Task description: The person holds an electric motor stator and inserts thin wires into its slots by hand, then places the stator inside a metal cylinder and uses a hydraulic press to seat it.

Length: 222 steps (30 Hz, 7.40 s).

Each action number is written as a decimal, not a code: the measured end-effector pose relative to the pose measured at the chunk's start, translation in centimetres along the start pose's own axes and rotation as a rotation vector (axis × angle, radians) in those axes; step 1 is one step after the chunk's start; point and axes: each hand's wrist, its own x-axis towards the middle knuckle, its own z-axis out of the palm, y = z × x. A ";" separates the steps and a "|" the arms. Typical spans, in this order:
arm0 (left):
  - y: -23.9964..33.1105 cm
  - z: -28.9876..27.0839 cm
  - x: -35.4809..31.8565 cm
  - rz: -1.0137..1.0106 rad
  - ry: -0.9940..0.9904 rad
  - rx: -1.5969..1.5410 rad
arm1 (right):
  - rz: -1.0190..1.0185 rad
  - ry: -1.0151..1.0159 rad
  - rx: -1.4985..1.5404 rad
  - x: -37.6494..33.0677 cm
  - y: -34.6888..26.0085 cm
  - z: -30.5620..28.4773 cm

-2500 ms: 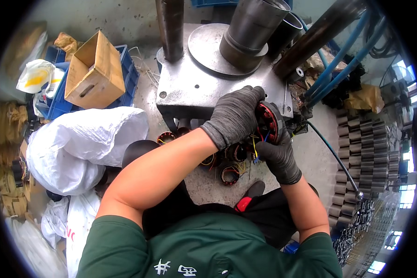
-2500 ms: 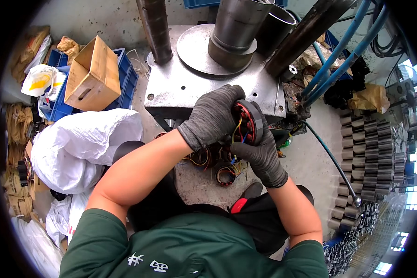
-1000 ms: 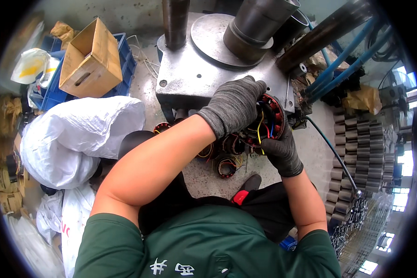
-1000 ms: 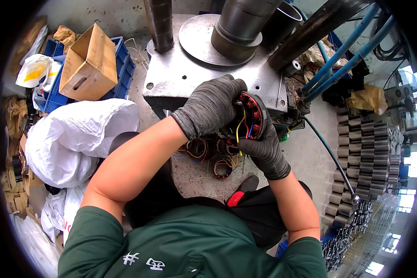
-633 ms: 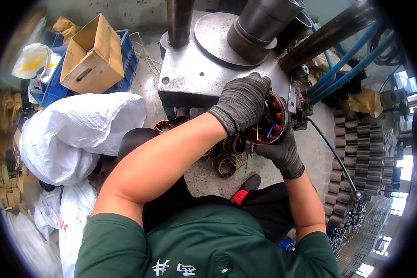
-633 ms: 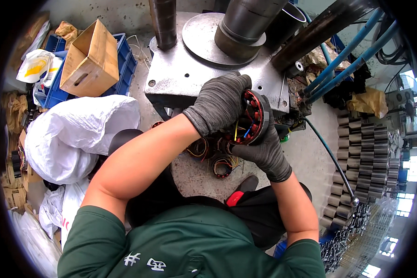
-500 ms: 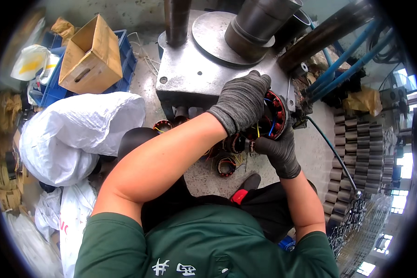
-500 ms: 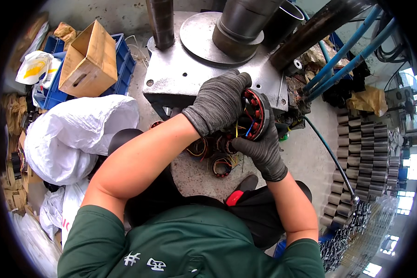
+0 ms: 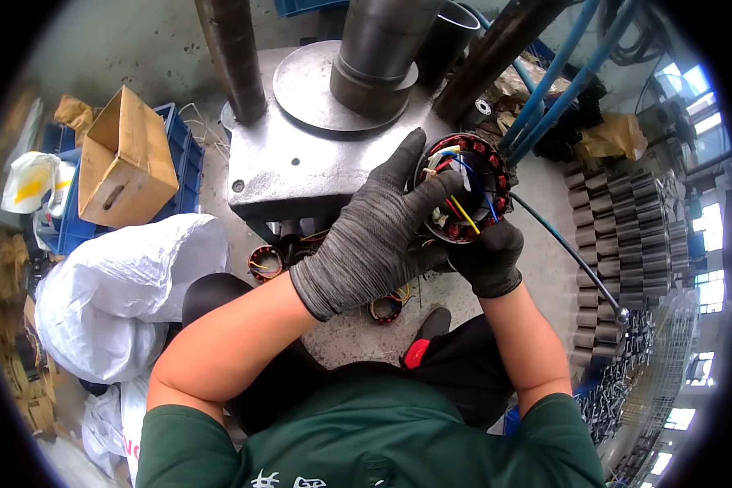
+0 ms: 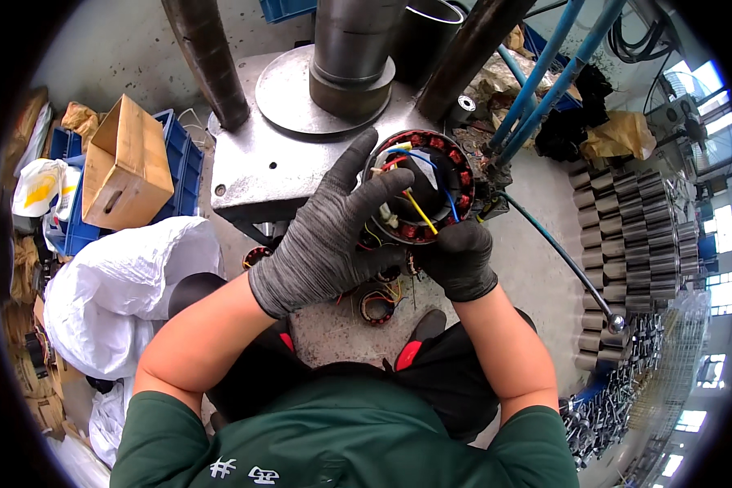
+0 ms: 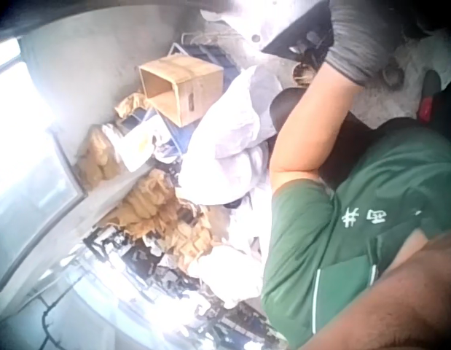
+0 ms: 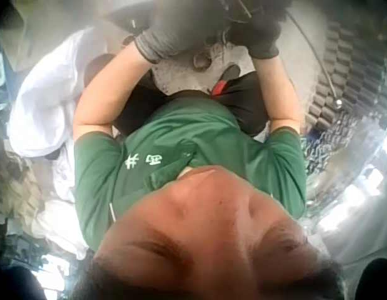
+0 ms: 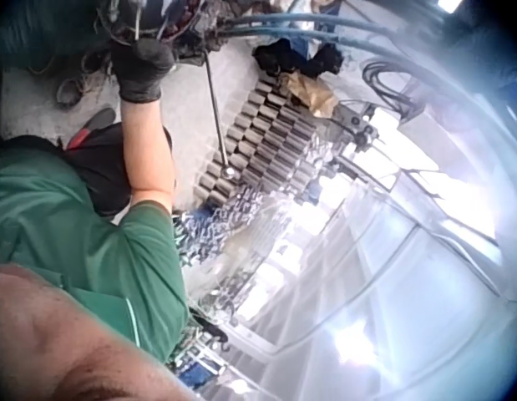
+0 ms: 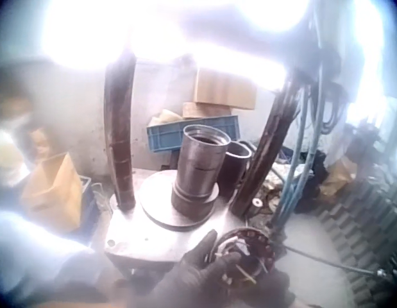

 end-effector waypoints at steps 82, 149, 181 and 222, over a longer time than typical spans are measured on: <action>-6.8 -10.4 23.7 -0.329 0.138 0.411 | 0.175 -0.567 -2.037 -2.4 -3.0 -0.4; 2.5 -10.6 -44.4 -0.913 0.682 0.571 | -1.156 0.565 -1.765 -24.3 -16.0 -12.3; 6.0 -11.3 23.4 0.198 0.387 0.467 | -1.451 1.171 -1.230 -6.4 -22.2 -2.9; 2.6 -18.1 30.5 -0.294 0.258 0.656 | -0.973 0.897 -1.457 -10.4 -22.7 0.9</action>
